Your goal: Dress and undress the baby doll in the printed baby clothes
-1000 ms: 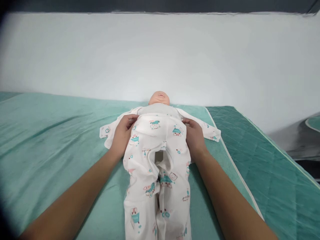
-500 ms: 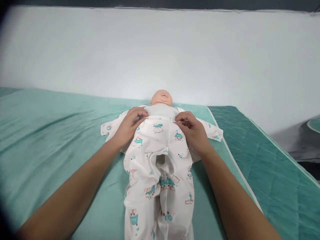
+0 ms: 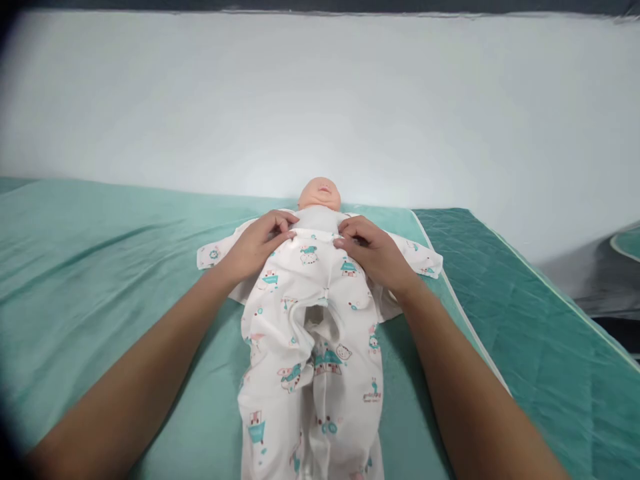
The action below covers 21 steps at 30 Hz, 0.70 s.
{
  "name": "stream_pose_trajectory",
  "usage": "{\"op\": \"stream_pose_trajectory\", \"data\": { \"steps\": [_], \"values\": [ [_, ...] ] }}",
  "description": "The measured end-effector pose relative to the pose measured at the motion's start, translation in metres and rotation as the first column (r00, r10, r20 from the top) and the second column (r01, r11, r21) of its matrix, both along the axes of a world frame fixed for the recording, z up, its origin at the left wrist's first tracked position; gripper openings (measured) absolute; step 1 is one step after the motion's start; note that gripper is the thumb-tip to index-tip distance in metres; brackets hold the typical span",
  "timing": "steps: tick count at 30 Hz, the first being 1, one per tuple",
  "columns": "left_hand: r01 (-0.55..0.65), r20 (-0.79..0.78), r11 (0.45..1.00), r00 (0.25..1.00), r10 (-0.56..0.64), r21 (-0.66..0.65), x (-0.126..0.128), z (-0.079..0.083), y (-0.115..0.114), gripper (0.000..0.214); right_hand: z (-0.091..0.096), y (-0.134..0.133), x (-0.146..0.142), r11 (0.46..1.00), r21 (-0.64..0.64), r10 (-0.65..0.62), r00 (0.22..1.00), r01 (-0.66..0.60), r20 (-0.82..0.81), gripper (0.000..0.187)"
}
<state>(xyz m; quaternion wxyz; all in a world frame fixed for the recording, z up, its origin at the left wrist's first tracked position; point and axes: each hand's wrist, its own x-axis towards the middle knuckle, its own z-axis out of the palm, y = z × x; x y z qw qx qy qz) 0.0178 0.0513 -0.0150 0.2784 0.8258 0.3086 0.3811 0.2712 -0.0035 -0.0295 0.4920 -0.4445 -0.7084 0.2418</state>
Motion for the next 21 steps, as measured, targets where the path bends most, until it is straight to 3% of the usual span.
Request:
{"op": "stream_pose_trajectory", "data": {
  "steps": [6,9,13,17,19,21],
  "values": [
    [-0.201,-0.064,0.979,0.978,0.200,-0.019,0.008,0.000,0.012,0.017,-0.002,0.020,-0.007,0.962,-0.081,-0.263,0.965,0.262,0.007,0.024],
    [-0.304,-0.069,0.953,0.951,0.303,-0.002,0.013,-0.003,0.020,0.017,-0.001,0.032,-0.009,0.946,-0.127,-0.301,0.954,0.297,-0.010,0.026],
    [-0.350,-0.053,0.936,0.936,0.348,-0.030,0.018,-0.006,0.032,0.014,0.001,0.045,-0.010,0.937,-0.179,-0.302,0.953,0.300,0.017,0.027],
    [-0.371,-0.082,0.928,0.924,0.373,0.042,0.023,-0.012,0.043,0.017,-0.002,0.052,-0.005,0.945,0.025,-0.326,0.937,0.326,0.121,0.029],
    [-0.358,-0.077,0.923,0.926,0.371,0.140,0.024,-0.016,0.046,0.017,-0.005,0.055,-0.002,0.950,0.161,-0.295,0.937,0.267,0.187,0.031],
    [-0.322,-0.075,0.929,0.937,0.340,0.184,0.023,-0.019,0.048,0.016,-0.008,0.058,0.001,0.955,0.199,-0.264,0.936,0.219,0.235,0.034]
  ]
}}
